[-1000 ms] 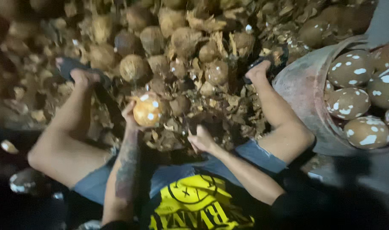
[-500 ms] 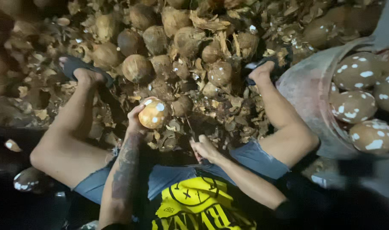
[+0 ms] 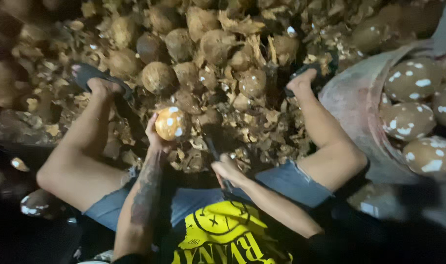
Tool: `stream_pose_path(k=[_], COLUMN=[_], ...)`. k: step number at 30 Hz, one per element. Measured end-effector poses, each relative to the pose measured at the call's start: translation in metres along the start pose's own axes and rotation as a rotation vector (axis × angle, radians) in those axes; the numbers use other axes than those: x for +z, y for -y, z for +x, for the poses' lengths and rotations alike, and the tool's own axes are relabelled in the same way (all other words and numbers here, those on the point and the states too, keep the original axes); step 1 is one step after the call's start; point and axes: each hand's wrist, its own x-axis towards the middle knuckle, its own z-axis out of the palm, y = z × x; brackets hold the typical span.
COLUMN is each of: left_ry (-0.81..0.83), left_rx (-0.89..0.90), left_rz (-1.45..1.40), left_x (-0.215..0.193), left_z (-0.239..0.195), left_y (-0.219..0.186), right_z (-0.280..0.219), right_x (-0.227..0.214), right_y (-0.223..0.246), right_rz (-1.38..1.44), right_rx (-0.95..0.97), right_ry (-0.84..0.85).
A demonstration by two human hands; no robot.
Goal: The person sits on the ground surrounded by coconuts and uses a large knife to peel the fibrous husks off the shells. They rotate the coconuts in their hands to remove the husk completely and then place the cleaned coconuts into a nearby bucket.
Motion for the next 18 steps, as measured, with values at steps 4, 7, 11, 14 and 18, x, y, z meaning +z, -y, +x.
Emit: stream_pose_path(k=[4, 7, 11, 14, 18], left_ry=[0.063, 0.096, 0.000, 0.005, 0.056], left_rx=[0.084, 0.111, -0.014, 0.004, 0.036], left_rz=[-0.103, -0.066, -0.059, -0.101, -0.110], left_x=[-0.011, -0.025, -0.014, -0.005, -0.010], left_z=[0.015, 0.010, 0.007, 0.011, 0.003], left_y=[-0.022, -0.003, 0.008, 0.010, 0.003], right_z=[-0.021, -0.062, -0.064, -0.013, -0.010], right_x=[-0.031, -0.073, -0.077, -0.030, -0.002], right_y=[0.035, 0.063, 0.095, 0.066, 0.024], right_rz=[0.558, 0.498, 0.667, 0.226, 0.292], right_rx=[0.087, -0.477, -1.338, -1.287, 0.173], right_ry=[-0.028, -0.203, -0.589, -0.619, 0.061])
